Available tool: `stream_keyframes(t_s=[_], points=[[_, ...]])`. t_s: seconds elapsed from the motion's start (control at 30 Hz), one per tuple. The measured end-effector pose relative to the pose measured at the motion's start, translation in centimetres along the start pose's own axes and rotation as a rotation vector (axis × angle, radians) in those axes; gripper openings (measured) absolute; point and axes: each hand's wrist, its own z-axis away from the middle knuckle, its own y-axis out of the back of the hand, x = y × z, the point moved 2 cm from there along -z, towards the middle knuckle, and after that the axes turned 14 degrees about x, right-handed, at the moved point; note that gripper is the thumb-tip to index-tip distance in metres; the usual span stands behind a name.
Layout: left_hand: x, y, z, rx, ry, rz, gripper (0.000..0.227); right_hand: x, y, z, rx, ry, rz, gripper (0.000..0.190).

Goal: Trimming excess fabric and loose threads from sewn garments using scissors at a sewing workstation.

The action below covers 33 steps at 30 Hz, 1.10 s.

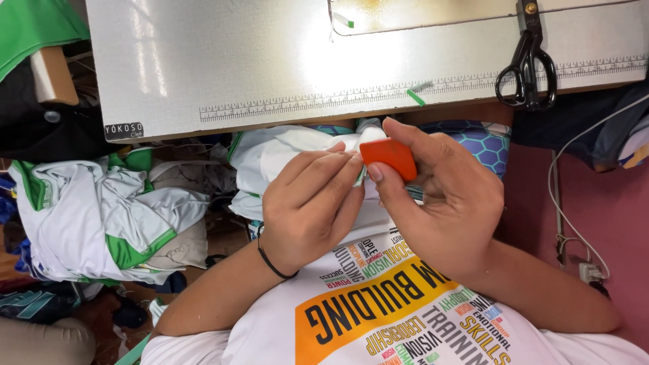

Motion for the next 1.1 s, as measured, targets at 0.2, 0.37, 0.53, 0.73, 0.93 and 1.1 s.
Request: stream_keyframes(t_s=[0.2,0.37,0.53,0.73,0.93,1.1], points=[[-3.6,1.3,-2.4,-0.043,0.180,-0.015,0.018,1.6,-0.1,-4.6,-0.015,-0.342,-0.125,0.051],[-5.2,3.9,-6.2,0.120,0.389,-0.055,0.006,3.5,1.2,-8.4,-0.214,-0.787,-0.826,0.030],[-1.3,4.8,-8.5,0.202,0.251,-0.013,0.007,0.6,-2.7,-5.8,-0.538,-0.418,-0.066,0.039],[-2.3,10.1,-9.5,0.362,-0.003,-0.342,0.028,1.7,-2.7,-4.1,-0.897,-0.014,0.469,0.027],[-5.0,12.6,-7.2,0.395,0.230,-0.070,0.009,1.8,4.2,-5.2,-0.429,0.124,0.022,0.021],[-3.8,10.9,-4.9,0.314,0.550,0.200,0.007,4.3,4.6,-4.8,-0.295,0.079,-0.109,0.019]])
